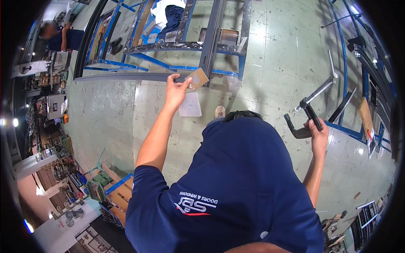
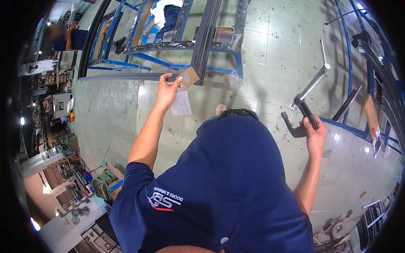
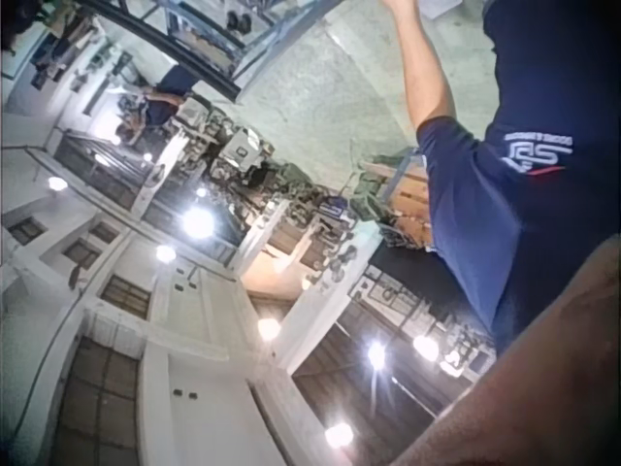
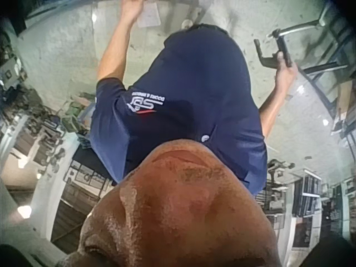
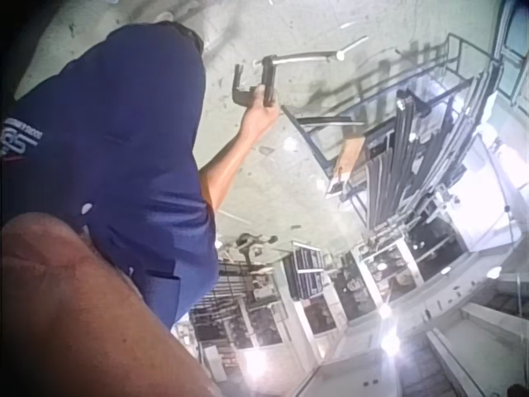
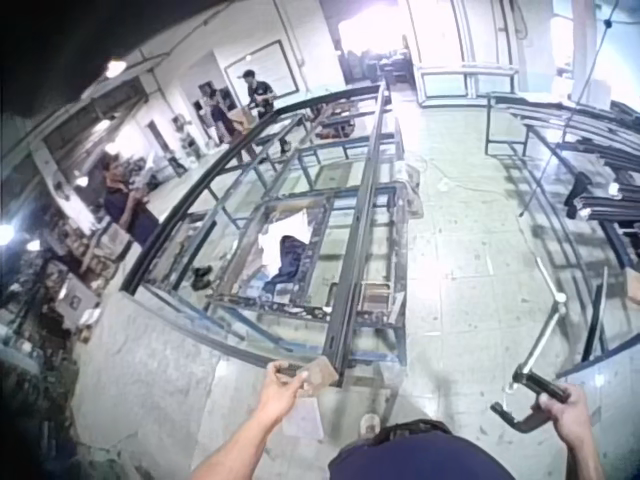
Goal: Clamp and secure corners of a metal window frame using a shim and a screw clamp.
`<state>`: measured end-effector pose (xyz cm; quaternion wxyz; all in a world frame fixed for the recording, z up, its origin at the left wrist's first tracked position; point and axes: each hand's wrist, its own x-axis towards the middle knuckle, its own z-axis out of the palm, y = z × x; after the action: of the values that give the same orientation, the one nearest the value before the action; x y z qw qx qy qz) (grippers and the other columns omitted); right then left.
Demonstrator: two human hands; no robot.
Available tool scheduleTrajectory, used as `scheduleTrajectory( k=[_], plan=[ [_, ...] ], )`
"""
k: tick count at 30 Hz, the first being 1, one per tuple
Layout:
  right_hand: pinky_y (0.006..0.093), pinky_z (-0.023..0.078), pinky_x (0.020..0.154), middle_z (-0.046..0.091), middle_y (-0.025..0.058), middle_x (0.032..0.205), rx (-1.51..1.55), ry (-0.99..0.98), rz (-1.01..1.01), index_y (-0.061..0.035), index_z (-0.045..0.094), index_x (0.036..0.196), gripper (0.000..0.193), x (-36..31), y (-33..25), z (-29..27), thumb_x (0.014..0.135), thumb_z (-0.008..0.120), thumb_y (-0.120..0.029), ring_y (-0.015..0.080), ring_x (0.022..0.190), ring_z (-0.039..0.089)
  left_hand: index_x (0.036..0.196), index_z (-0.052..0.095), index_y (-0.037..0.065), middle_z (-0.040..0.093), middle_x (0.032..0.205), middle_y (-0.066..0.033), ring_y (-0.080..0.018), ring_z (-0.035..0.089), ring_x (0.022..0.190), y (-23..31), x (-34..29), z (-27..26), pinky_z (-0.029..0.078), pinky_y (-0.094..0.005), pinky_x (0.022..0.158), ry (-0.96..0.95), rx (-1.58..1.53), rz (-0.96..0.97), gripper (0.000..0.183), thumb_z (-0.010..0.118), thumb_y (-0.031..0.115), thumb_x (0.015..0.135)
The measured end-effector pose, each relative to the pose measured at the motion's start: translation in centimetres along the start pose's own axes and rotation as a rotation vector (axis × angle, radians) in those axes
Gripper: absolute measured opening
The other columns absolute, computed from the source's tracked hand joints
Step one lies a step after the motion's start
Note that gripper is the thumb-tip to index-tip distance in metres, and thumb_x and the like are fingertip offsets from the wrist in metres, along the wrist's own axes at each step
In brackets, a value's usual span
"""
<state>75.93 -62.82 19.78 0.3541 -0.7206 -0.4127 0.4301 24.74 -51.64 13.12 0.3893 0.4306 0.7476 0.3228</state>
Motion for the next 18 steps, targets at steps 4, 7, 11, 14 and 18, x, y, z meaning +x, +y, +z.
scheduleTrajectory(
  k=[4, 7, 11, 14, 18],
  plan=[
    [0.0247, 0.046, 0.074, 0.067, 0.0030, 0.082, -0.016, -0.045, -0.020, -0.0006, 0.065, 0.093, 0.017, 0.3, -1.0, 0.6, 0.097, 0.066, -0.018, 0.0097, 0.077, 0.059, 0.136, 0.034, 0.001, 0.068, 0.088, -0.0094, -0.0133, 0.060, 0.075, -1.4, -1.1, -1.4, 0.048, -0.0274, 0.065, 0.137, -0.119, -0.069, 0.073, 0.077, 0.037, 0.089],
    [0.0248, 0.047, 0.075, 0.067, 0.0033, 0.082, 0.024, -0.045, -0.041, -0.0002, 0.065, 0.093, 0.018, 0.2, -1.4, 1.1, 0.097, 0.066, -0.018, 0.0105, 0.078, 0.060, 0.123, 0.049, 0.001, 0.066, 0.086, -0.0076, -0.0152, 0.058, 0.072, -4.5, -3.3, -3.2, 0.049, -0.0303, 0.062, 0.101, -0.380, -0.354, 0.060, 0.064, 0.051, 0.095],
    [0.0260, 0.047, 0.075, 0.067, 0.0042, 0.083, 0.014, -0.067, -0.062, 0.0001, 0.065, 0.094, 0.020, 0.7, -1.8, 1.9, 0.097, 0.066, -0.019, 0.0118, 0.079, 0.061, 0.099, 0.059, 0.005, 0.056, 0.074, -0.0030, -0.0140, 0.048, 0.059, -11.6, -6.8, -2.7, 0.041, -0.0304, 0.049, -0.142, -0.802, -0.870, 0.067, 0.043, 0.070, 0.096],
    [0.0281, 0.048, 0.082, 0.069, 0.0064, 0.084, -0.028, -0.069, -0.065, -0.0005, 0.066, 0.092, 0.023, 0.8, -2.9, 2.9, 0.098, 0.063, -0.023, 0.0150, 0.083, 0.063, 0.094, 0.057, 0.006, 0.049, 0.068, -0.0002, -0.0125, 0.036, 0.051, -12.8, -8.9, -1.4, 0.034, -0.0271, 0.047, -0.181, -0.911, -1.013, 0.068, 0.040, 0.072, 0.096],
    [0.0281, 0.049, 0.081, 0.069, 0.0072, 0.086, -0.002, -0.090, -0.077, 0.0006, 0.067, 0.095, 0.024, 0.5, -4.9, 4.1, 0.098, 0.065, -0.023, 0.0156, 0.083, 0.064, 0.114, 0.054, 0.005, 0.058, 0.087, -0.0058, -0.0177, 0.050, 0.068, -15.0, -8.0, -0.4, 0.043, -0.0308, 0.055, -0.230, -0.898, -0.862, 0.059, 0.045, 0.062, 0.100]
  ],
)
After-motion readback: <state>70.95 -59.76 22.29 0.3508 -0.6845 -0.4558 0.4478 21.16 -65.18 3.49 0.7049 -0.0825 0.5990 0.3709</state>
